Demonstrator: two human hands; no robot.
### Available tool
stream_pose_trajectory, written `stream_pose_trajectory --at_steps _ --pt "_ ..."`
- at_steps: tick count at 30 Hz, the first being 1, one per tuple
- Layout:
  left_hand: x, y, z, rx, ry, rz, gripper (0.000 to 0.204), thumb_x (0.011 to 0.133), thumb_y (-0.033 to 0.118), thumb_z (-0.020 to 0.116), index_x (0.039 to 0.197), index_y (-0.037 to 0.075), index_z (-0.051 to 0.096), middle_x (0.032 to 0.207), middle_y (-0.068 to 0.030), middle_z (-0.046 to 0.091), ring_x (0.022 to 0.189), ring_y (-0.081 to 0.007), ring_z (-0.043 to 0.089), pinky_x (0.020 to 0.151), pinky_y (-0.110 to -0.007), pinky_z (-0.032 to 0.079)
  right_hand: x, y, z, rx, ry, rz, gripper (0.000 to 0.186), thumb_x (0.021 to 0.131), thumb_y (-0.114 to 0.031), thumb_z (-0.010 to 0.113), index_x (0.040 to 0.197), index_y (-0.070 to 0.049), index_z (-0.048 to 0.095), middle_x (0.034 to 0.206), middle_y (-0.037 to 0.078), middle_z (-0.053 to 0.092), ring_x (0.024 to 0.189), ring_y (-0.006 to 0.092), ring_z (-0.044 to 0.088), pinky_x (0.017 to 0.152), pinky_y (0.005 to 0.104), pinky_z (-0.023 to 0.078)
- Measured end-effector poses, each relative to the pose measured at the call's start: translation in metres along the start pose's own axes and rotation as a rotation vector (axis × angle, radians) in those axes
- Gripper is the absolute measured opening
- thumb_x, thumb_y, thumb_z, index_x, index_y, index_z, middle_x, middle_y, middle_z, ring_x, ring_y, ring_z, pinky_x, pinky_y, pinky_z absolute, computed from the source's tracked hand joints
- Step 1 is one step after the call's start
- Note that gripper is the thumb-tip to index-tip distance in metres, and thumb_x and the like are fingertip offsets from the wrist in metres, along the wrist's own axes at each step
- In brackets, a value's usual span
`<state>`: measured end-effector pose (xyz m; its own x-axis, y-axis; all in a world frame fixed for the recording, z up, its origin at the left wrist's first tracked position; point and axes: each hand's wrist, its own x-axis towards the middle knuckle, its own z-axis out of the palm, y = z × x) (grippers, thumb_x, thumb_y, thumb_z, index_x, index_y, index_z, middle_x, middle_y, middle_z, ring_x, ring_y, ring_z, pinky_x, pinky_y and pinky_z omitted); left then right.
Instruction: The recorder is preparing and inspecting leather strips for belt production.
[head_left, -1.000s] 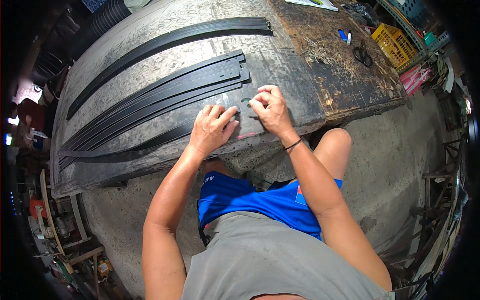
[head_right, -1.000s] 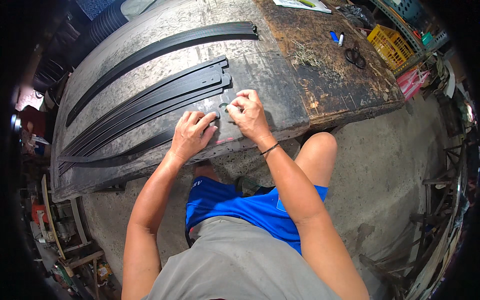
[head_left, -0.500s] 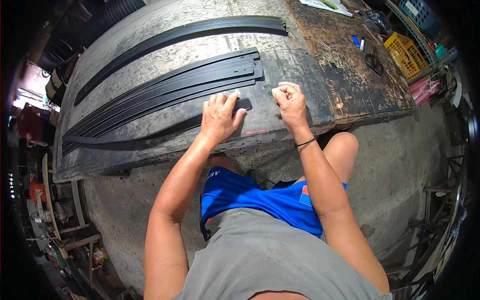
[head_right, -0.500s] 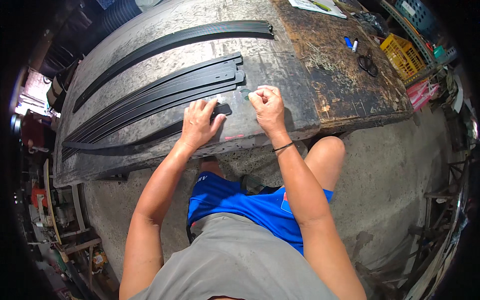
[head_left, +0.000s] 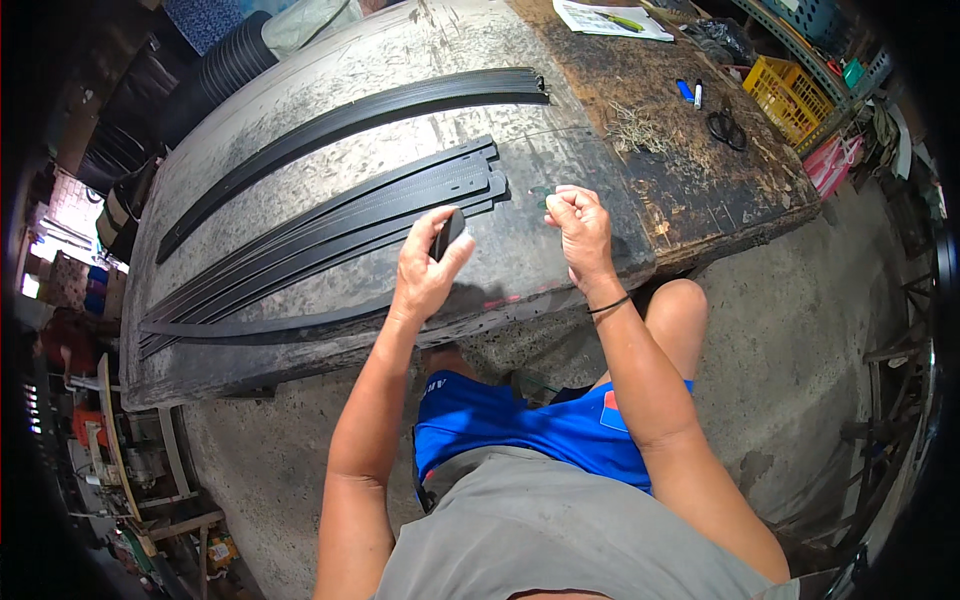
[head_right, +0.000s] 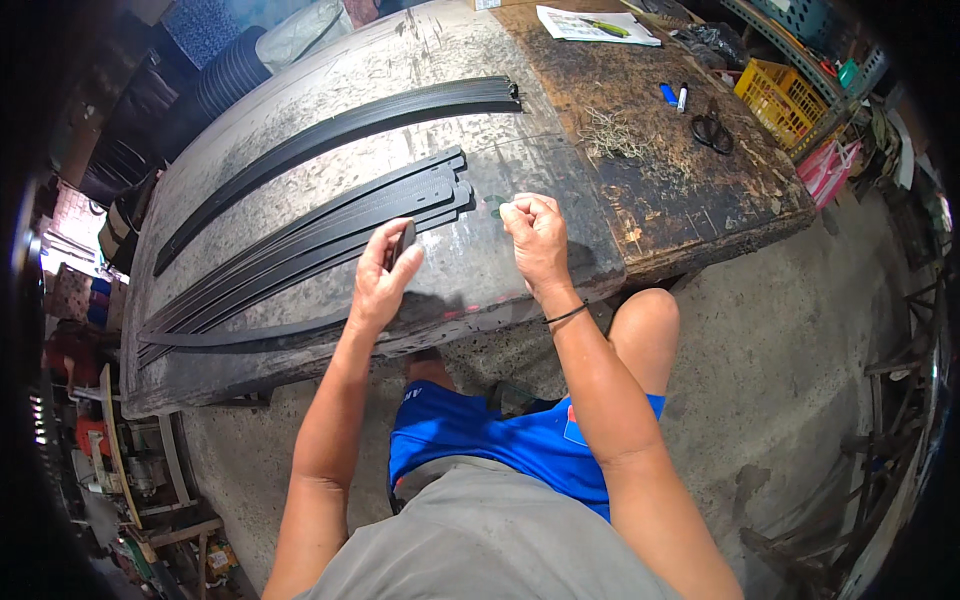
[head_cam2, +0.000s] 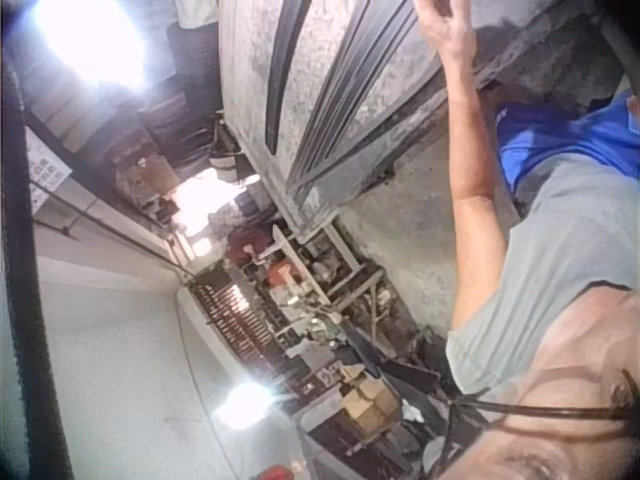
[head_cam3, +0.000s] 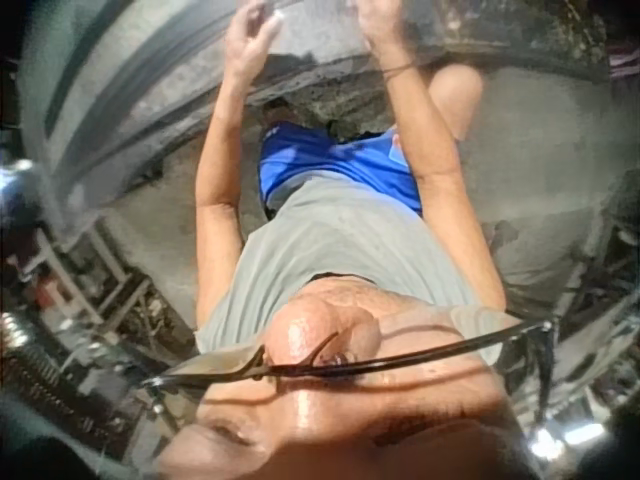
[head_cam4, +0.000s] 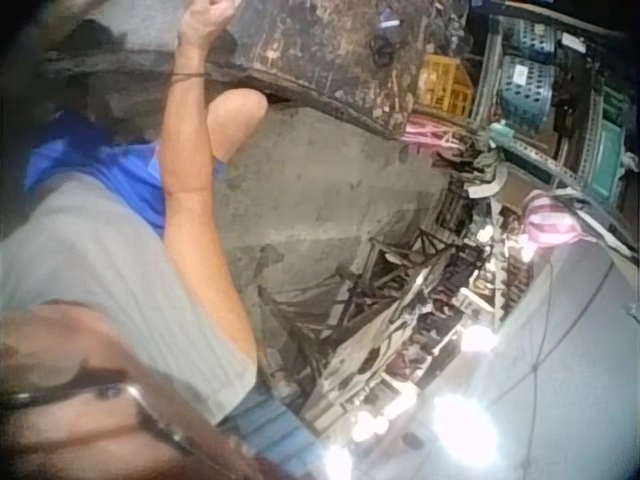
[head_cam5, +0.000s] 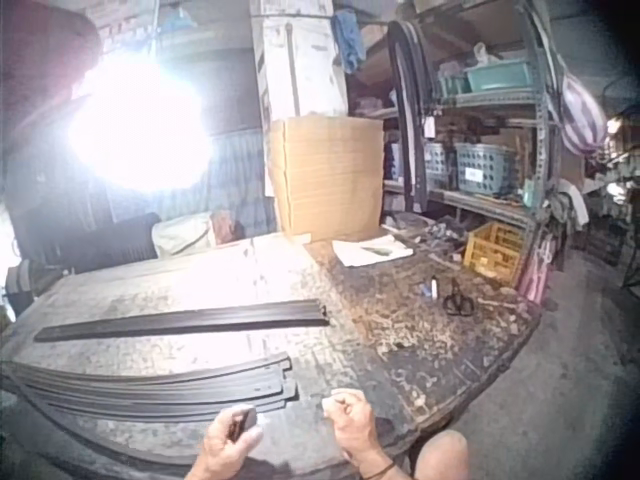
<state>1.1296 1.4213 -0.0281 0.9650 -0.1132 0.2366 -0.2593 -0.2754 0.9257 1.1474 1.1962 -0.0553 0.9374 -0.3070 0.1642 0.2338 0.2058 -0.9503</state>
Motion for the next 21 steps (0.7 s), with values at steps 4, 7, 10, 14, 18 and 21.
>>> stream_pose_trajectory --at_steps 4,7,10,14,18,21 --pt "-0.006 -0.009 0.012 0.227 0.005 0.148 0.043 0.082 0.023 0.076 0.120 0.005 0.064 0.098 -0.0117 0.063 0.095 -0.0258 0.062 0.086 -0.034 0.048 0.001 0.004 -0.002 -0.010 -0.008 -0.006 0.019 0.086 -0.015 0.072 0.085 0.003 0.066 0.114 0.006 0.051 0.075 0.0081 0.055 0.070 0.0242 0.048" --pt "-0.009 -0.024 0.021 0.414 -0.040 0.200 0.044 0.080 0.025 0.079 0.115 0.003 0.064 0.102 -0.0143 0.064 0.095 -0.0310 0.062 0.083 -0.039 0.050 0.001 0.003 -0.002 -0.021 -0.002 -0.028 0.020 0.087 -0.015 0.072 0.085 0.003 0.066 0.114 0.006 0.051 0.075 0.0083 0.056 0.070 0.0245 0.048" --pt "-0.010 -0.030 0.026 0.461 -0.008 0.232 0.052 0.078 0.027 0.080 0.121 0.005 0.060 0.102 -0.0143 0.064 0.095 -0.0319 0.062 0.083 -0.040 0.050 0.000 0.000 -0.003 0.018 0.015 -0.023 0.019 0.086 -0.015 0.072 0.086 0.003 0.066 0.115 0.007 0.051 0.075 0.0083 0.055 0.069 0.0245 0.048" --pt "-0.010 -0.028 0.034 0.409 0.037 0.297 0.062 0.078 0.024 0.080 0.133 0.012 0.055 0.095 -0.0132 0.061 0.089 -0.0318 0.060 0.078 -0.041 0.049 0.000 0.002 -0.006 -0.025 0.005 -0.018 0.016 0.088 -0.014 0.071 0.088 0.002 0.067 0.118 0.006 0.052 0.080 0.0092 0.057 0.072 0.0252 0.051" --pt "-0.010 -0.019 0.032 0.523 -0.023 0.319 0.058 0.079 0.022 0.079 0.133 0.019 0.057 0.089 -0.0130 0.058 0.084 -0.0317 0.059 0.075 -0.042 0.048 -0.001 0.001 -0.002 -0.057 -0.004 -0.017 0.017 0.086 -0.014 0.072 0.084 0.003 0.067 0.116 0.006 0.051 0.074 0.0083 0.055 0.069 0.0246 0.048" --pt "-0.009 -0.019 0.032 0.550 -0.068 0.297 0.053 0.079 0.018 0.077 0.128 0.022 0.060 0.084 -0.0129 0.055 0.080 -0.0321 0.057 0.071 -0.043 0.048 0.002 0.009 -0.004 -0.079 0.003 -0.049 0.018 0.086 -0.013 0.073 0.092 0.002 0.066 0.111 0.006 0.054 0.076 0.0085 0.056 0.067 0.0246 0.049"
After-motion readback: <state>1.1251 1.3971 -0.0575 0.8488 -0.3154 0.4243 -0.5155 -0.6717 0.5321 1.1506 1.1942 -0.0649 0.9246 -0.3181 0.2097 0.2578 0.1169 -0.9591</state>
